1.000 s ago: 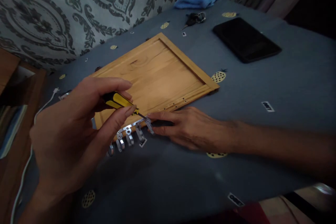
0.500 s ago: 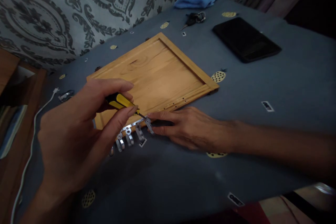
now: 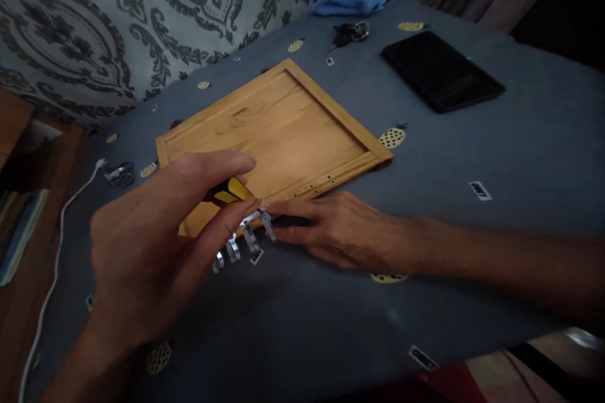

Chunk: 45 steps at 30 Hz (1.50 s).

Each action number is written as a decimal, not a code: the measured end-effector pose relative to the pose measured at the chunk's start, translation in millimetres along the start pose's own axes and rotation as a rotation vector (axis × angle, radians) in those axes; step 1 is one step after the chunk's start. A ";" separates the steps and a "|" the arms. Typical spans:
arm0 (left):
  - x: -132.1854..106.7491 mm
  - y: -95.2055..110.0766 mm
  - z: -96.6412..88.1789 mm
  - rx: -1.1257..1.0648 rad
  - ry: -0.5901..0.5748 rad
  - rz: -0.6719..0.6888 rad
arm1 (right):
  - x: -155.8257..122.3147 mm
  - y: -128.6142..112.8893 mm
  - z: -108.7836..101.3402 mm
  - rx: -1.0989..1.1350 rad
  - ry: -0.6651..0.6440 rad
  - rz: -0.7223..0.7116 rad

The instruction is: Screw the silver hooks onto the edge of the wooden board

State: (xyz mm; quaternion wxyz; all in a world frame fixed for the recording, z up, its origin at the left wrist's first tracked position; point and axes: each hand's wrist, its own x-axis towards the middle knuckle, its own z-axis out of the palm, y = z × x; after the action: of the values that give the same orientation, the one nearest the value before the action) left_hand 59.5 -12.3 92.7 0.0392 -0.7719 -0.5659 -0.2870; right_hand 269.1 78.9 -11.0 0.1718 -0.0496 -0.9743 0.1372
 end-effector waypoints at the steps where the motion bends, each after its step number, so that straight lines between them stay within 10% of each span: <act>1: 0.5 -0.4 0.7 -0.001 0.005 0.023 | 0.0 0.1 0.0 -0.002 0.001 -0.003; 30: 1.3 23.1 1.8 0.033 0.023 -0.189 | 0.0 -0.3 -1.3 0.027 -0.043 0.017; 45: 2.8 -1.1 0.3 0.003 0.003 0.016 | 0.2 0.8 -0.1 0.034 -0.021 0.011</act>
State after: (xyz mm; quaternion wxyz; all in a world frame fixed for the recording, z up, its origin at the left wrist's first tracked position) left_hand 59.1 -9.5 93.5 0.0434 -0.7760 -0.5600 -0.2869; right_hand 268.9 79.7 -11.1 0.1618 -0.0506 -0.9732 0.1552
